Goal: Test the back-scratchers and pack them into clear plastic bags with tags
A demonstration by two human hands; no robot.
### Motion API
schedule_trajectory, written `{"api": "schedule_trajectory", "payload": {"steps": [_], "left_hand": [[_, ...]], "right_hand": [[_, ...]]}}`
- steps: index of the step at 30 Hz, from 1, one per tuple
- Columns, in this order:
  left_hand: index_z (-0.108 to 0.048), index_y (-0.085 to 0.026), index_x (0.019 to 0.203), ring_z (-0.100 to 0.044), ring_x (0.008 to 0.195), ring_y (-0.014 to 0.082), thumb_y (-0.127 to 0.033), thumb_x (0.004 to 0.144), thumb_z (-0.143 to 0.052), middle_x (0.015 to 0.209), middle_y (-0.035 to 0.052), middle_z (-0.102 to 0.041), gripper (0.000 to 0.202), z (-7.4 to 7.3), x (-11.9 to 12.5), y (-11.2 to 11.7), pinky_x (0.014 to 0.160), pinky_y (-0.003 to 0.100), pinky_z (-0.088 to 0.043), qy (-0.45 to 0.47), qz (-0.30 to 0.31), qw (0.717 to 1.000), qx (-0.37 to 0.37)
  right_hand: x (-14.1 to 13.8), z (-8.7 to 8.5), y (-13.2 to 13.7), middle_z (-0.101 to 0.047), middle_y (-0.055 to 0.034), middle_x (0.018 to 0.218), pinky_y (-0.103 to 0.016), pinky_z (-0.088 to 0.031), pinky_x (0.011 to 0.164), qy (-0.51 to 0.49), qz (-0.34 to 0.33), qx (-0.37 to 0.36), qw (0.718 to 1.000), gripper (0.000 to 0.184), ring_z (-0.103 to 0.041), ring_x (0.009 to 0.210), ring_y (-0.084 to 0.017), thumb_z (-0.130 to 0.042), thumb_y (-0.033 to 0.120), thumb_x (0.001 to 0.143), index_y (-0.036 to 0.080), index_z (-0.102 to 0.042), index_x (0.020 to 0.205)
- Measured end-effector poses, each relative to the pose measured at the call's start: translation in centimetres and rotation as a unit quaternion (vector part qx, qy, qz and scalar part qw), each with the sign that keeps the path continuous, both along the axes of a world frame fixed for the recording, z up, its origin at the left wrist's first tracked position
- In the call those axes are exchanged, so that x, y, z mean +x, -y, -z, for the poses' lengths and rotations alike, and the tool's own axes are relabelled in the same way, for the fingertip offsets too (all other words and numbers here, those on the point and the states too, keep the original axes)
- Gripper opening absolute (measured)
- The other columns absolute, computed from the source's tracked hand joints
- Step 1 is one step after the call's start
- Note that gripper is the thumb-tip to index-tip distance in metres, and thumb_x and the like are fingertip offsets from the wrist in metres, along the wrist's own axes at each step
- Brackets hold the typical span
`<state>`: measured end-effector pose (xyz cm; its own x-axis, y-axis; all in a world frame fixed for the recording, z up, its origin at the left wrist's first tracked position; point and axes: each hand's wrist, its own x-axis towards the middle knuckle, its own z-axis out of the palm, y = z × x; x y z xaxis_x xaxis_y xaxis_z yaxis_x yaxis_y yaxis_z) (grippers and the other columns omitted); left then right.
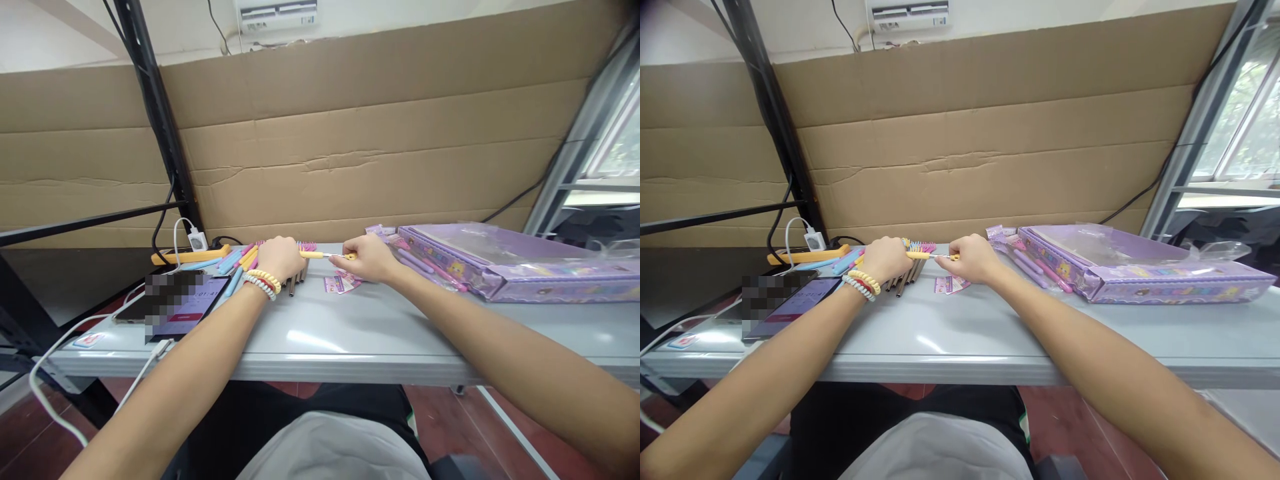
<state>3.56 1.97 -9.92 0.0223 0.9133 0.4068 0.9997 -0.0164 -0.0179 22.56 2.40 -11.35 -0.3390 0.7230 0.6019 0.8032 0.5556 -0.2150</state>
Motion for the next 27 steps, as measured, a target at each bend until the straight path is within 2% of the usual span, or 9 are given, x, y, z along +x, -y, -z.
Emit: {"api": "schedule_trajectory", "payload": {"steps": [14, 20, 24, 27], "left_hand": [[-0.069, -0.015, 0.087, -0.066, 0.079, 0.0283, -0.032, 0.071, -0.051, 0.083, 0.0163, -0.069, 0.029, 0.1, -0.2, -0.2, 0.07, 0.036, -0.05, -0.012, 0.019, 1.0, -0.019], [-0.069, -0.015, 0.09, -0.066, 0.082, 0.0281, -0.031, 0.072, -0.048, 0.087, 0.0165, -0.07, 0.032, 0.8, -0.6, -1.0, 0.069, 0.034, -0.05, -0.029, 0.041, 0.999, -0.017], [-0.069, -0.015, 0.09, -0.066, 0.082, 0.0277, -0.028, 0.071, -0.048, 0.089, 0.0165, -0.07, 0.031, 1.1, -0.5, -1.2, 0.069, 0.034, -0.05, -0.036, 0.047, 0.998, -0.025], [-0.069, -0.016, 0.091, -0.066, 0.084, 0.0282, -0.027, 0.071, -0.048, 0.09, 0.0166, -0.069, 0.031, 1.2, -0.5, -1.2, 0.07, 0.034, -0.05, -0.036, 0.051, 0.998, -0.025]], "right_hand": [[-0.3, 0.2, 0.0, -0.038, 0.0005, 0.044, -0.024, -0.019, 0.049, 0.031, 0.009, 0.01, 0.999, 0.043, -0.029, 0.044, -0.009, -0.05, 0.051, 0.073, 0.017, -0.042, 0.048], [0.1, 0.7, -0.5, -0.039, 0.0005, 0.044, -0.024, -0.02, 0.05, 0.067, -0.046, 0.03, 0.996, 0.03, -0.026, 0.043, -0.008, -0.045, 0.039, 0.072, 0.016, -0.047, 0.053], [0.8, 0.7, -0.9, -0.043, 0.0007, 0.046, -0.023, -0.022, 0.05, 0.081, -0.072, 0.0, 0.994, 0.021, -0.03, 0.045, -0.009, -0.044, 0.031, 0.069, 0.016, -0.054, 0.058], [1.2, 0.7, -1.1, -0.044, 0.0006, 0.045, -0.023, -0.023, 0.05, 0.088, -0.074, -0.001, 0.993, 0.02, -0.031, 0.044, -0.009, -0.044, 0.029, 0.067, 0.016, -0.057, 0.06]]}}
